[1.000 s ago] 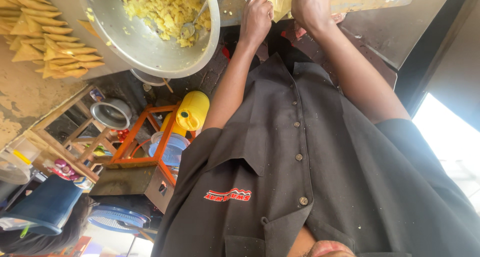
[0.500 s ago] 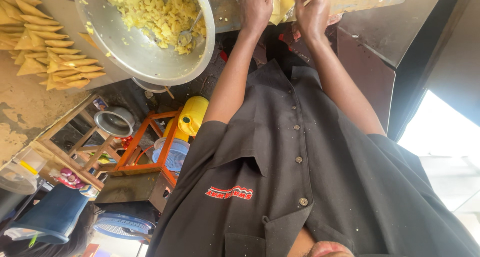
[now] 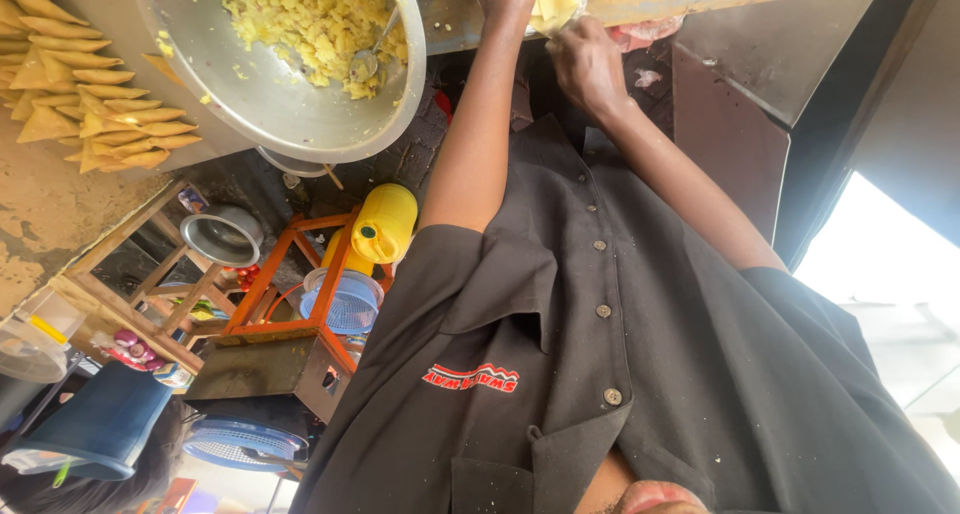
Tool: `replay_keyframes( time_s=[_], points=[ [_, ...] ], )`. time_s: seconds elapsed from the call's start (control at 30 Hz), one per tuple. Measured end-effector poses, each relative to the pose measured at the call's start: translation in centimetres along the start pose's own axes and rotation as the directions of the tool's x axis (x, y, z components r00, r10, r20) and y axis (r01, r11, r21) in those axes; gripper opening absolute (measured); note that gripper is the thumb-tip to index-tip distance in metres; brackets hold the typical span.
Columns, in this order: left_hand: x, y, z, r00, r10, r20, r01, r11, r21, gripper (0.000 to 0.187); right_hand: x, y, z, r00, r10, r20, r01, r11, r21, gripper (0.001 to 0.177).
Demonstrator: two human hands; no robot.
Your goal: The person folds triangular pastry wrappers, applies a sealing liquid to the edges, fills them with a yellow mixture from a bowl, and seals them into samosas. The finished samosas are placed in a row on the table.
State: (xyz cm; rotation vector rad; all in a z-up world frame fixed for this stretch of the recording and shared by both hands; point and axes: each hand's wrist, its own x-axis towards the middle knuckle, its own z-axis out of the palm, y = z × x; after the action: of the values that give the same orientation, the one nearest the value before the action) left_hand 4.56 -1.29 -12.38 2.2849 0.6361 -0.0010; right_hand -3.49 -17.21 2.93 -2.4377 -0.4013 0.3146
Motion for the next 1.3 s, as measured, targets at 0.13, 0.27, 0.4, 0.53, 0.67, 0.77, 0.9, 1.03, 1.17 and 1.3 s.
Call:
replay_keyframes(
  time_s=[0.13, 0.27, 0.4, 0.53, 0.67, 0.77, 0.9, 1.03, 1.17, 1.3],
  points=[
    [-1.3, 3.2, -3.6, 0.992, 0.079, 0.099, -0.092, 0.986, 0.137, 0.023, 1.9, 0.1, -0.2, 0.967, 0.203, -0.152, -0.199, 0.979, 0.045, 0.034],
    [-4.4, 5.4, -6.9, 0.805, 0.553, 0.217, -0.592, 0.775, 0.22, 0.035, 3.8, 1.0, 0.2, 0.946, 0.231, -0.226, -0.21, 0.971, 0.116, 0.027],
    [-6.1, 5.6, -8.4, 0.752, 0.547, 0.368, -0.654, 0.689, 0.313, 0.07, 3.6, 2.7, 2.0, 0.939, 0.269, -0.215, -0.241, 0.959, 0.149, 0.022],
    [-7.3, 5.3, -9.3, 0.85, 0.513, 0.123, -0.526, 0.84, 0.13, 0.059, 3.6, 7.1, 1.5, 0.915, 0.396, -0.081, -0.352, 0.88, 0.32, 0.015],
    [-8.8, 2.9, -12.1, 0.929, 0.362, 0.08, -0.364, 0.932, 0.01, 0.062, 0.9, 13.2, -4.1, 0.825, 0.404, -0.396, -0.236, 0.882, 0.408, 0.03],
    [-9.3, 1.8, -12.6, 0.918, 0.389, 0.079, -0.394, 0.917, 0.061, 0.053, -0.9, 14.8, -6.4, 0.825, 0.155, -0.543, -0.208, 0.977, -0.038, 0.031],
    [-8.6, 2.9, -11.7, 0.892, 0.418, 0.172, -0.429, 0.903, 0.029, 0.029, 0.2, 12.2, -3.2, 0.944, 0.187, -0.273, -0.18, 0.982, 0.052, 0.009],
    [-9.4, 4.4, -11.8, 0.884, 0.413, 0.218, -0.414, 0.909, -0.044, 0.02, 2.0, 9.3, 2.0, 0.969, 0.168, -0.182, -0.178, 0.983, -0.043, 0.009],
    [-9.5, 5.6, -12.7, 0.897, 0.368, 0.243, -0.359, 0.93, -0.085, 0.016, 3.5, 7.8, 3.3, 0.894, 0.141, -0.425, -0.185, 0.981, -0.064, 0.02],
    [-10.3, 5.1, -12.3, 0.895, 0.389, 0.218, -0.384, 0.921, -0.068, 0.022, 3.3, 6.0, 2.3, 0.897, 0.269, -0.352, -0.261, 0.963, 0.07, 0.024]
  ],
)
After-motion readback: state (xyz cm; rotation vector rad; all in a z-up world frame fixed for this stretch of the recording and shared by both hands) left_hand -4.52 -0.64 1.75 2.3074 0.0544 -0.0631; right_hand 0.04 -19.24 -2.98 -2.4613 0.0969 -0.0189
